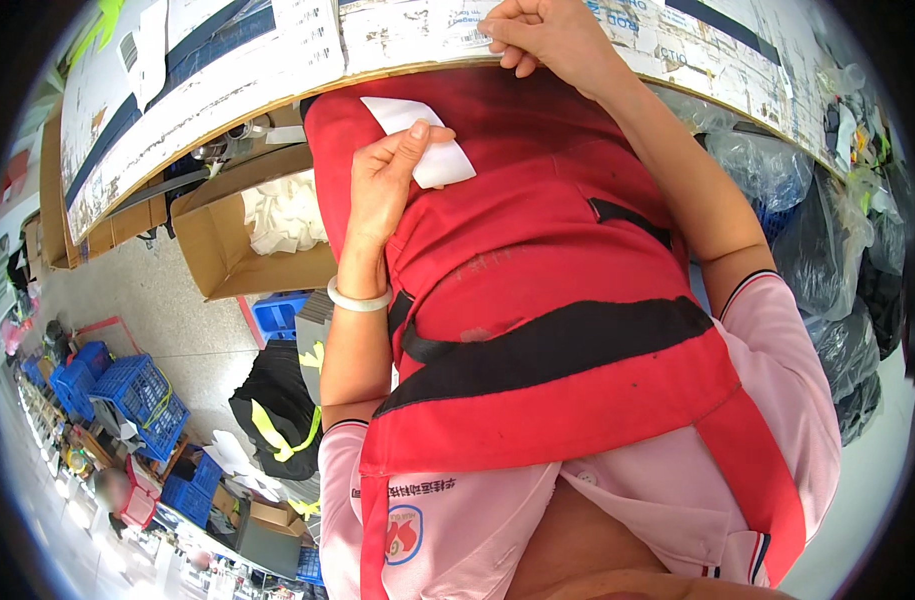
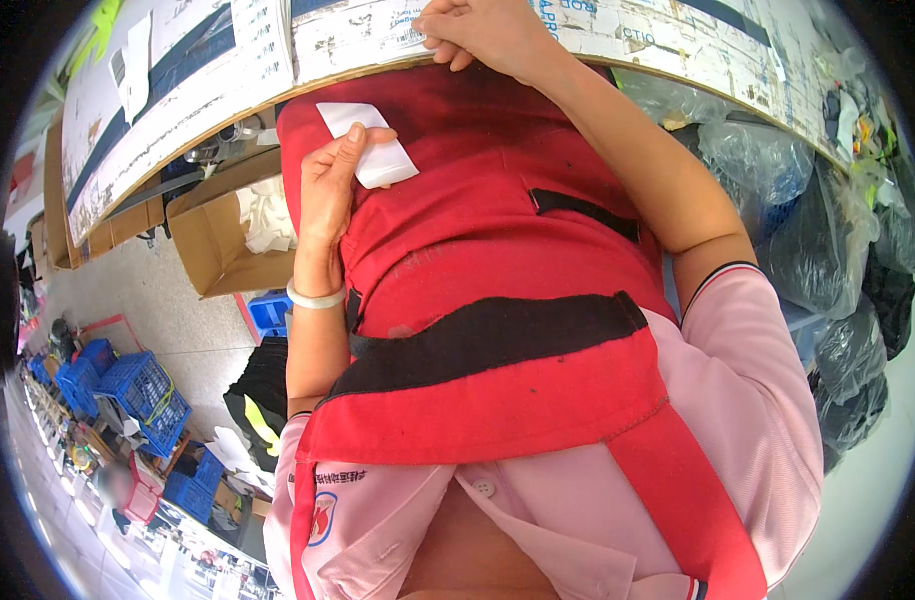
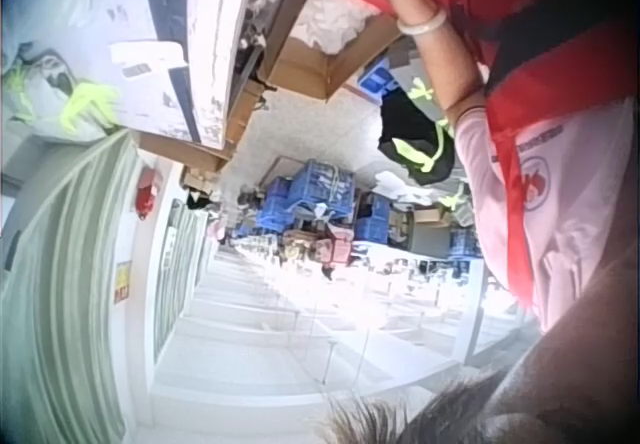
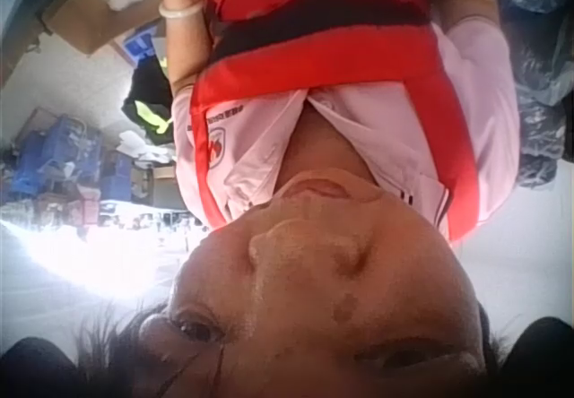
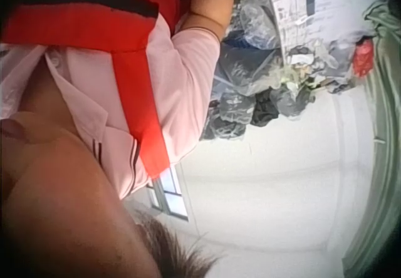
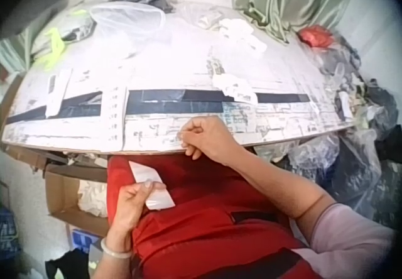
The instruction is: The recorder is peeling and sorting individual paper labels or stickers from a backing sheet on a workbench.
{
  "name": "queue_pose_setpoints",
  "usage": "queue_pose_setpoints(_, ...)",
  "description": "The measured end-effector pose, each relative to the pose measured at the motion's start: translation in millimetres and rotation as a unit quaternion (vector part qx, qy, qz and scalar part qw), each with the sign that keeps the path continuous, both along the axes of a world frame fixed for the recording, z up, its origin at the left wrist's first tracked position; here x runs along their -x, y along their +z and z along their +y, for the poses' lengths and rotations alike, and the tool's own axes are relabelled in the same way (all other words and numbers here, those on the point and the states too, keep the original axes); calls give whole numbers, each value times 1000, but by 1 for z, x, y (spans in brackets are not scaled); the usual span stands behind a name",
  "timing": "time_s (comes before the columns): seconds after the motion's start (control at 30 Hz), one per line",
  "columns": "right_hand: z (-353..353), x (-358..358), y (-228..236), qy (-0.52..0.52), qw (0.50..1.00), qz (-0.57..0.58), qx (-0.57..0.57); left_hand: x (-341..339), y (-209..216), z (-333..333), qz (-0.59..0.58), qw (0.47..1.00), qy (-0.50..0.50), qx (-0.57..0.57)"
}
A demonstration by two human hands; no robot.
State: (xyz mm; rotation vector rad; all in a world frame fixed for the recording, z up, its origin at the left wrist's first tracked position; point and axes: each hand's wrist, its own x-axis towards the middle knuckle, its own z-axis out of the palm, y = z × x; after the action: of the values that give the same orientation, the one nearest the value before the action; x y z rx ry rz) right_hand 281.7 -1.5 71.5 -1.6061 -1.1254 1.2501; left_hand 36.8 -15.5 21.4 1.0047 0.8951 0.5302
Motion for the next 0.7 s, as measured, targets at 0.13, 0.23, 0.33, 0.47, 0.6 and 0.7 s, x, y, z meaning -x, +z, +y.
queue_pose_setpoints(0.13,1,0,-1,-3,1000,-4,7,-1,-4,0,2,1000,4,-12)
queue_pose_setpoints(0.23,0,1,-1,-1,1000,-8,5,-1,-3,0,3,1000,0,-9)
queue_pose_setpoints(0.33,1,1,-3,-2,1000,0,8,0,-1,1,1,1000,-6,-1)
queue_pose_setpoints(0.47,1,3,-3,-5,1000,-5,10,0,-6,0,6,1000,-2,-18)
queue_pose_setpoints(0.6,1,5,-1,-10,1000,-17,18,1,-5,0,-2,1000,-5,-2)
queue_pose_setpoints(0.7,2,4,-3,-5,1000,-17,18,0,-5,0,-1,1000,-4,-5)
